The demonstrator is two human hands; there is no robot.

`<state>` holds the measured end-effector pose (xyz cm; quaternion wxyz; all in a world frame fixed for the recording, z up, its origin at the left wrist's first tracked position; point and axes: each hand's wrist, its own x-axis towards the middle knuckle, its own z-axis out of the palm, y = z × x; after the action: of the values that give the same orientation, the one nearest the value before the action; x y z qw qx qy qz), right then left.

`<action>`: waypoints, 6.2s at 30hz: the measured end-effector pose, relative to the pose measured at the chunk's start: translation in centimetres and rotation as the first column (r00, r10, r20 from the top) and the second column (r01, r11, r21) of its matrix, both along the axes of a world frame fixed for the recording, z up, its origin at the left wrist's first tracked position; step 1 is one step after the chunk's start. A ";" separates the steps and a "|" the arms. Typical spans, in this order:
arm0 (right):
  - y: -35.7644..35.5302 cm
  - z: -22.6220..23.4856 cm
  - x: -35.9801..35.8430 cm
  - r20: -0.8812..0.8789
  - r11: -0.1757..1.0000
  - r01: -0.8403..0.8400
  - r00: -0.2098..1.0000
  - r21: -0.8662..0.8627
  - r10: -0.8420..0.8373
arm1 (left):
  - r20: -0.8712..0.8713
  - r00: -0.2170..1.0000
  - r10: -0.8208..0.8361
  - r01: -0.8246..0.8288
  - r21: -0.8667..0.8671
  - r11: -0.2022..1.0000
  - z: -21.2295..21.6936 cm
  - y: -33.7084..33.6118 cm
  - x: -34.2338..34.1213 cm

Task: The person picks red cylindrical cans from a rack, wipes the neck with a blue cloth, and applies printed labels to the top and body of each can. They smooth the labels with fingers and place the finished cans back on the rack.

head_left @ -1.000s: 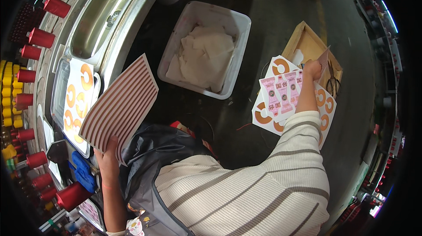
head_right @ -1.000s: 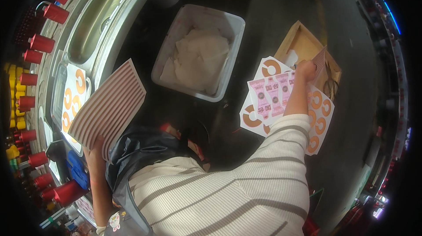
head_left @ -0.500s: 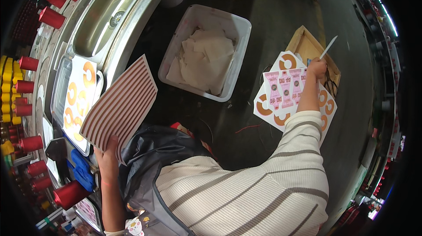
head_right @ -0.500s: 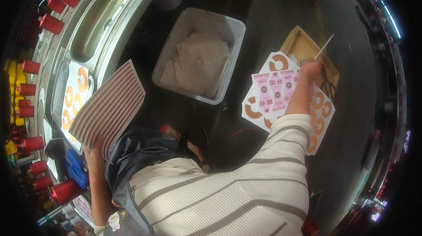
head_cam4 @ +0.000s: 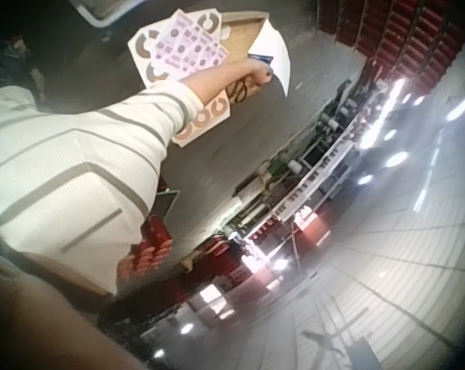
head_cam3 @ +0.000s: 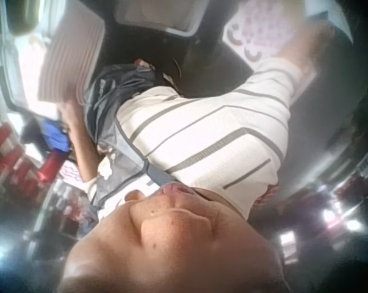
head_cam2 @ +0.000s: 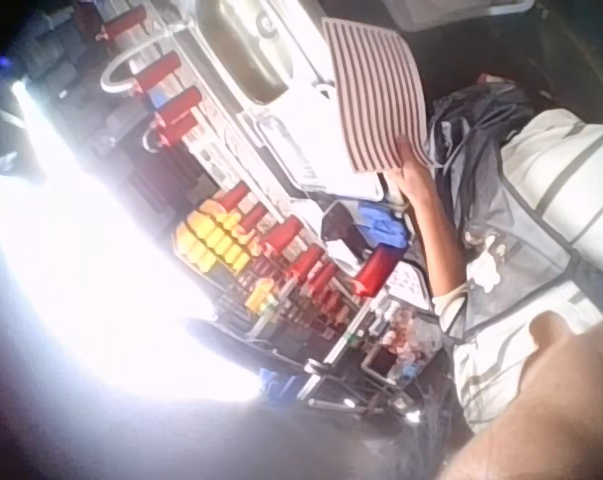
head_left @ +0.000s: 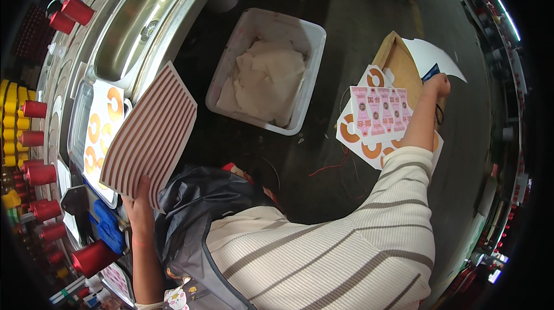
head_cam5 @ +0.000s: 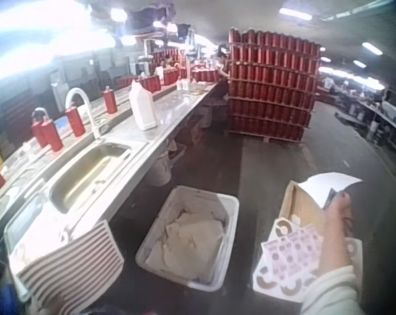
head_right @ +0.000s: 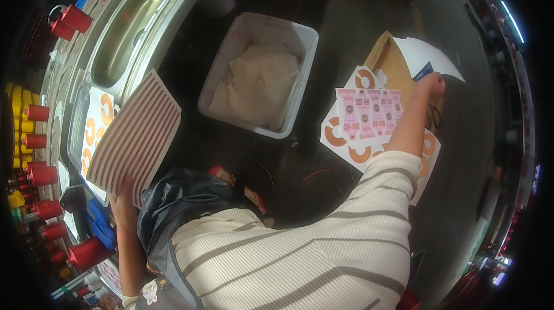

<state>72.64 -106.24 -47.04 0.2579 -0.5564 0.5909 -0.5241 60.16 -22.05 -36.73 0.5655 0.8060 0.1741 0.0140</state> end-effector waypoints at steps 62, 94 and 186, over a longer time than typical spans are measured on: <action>74.5 6.1 -9.5 0.771 -0.709 -0.603 -0.230 0.367 0.594 | 0.145 0.989 -0.029 0.132 -0.773 0.621 9.5 24.0 -11.5; 76.1 15.3 -11.4 0.260 -0.395 -0.915 -0.364 0.079 0.894 | 0.112 0.994 -0.008 0.082 -0.682 0.727 7.1 21.3 -10.6; 27.6 3.0 -6.3 0.585 0.600 -0.700 0.690 0.388 0.426 | 0.093 0.952 -0.291 0.302 -0.430 0.851 9.4 9.5 -0.8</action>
<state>66.32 -78.65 -44.03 0.6962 -0.4782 0.4348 -0.3124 59.41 -12.53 -27.34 0.7301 0.6744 0.0394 -0.1035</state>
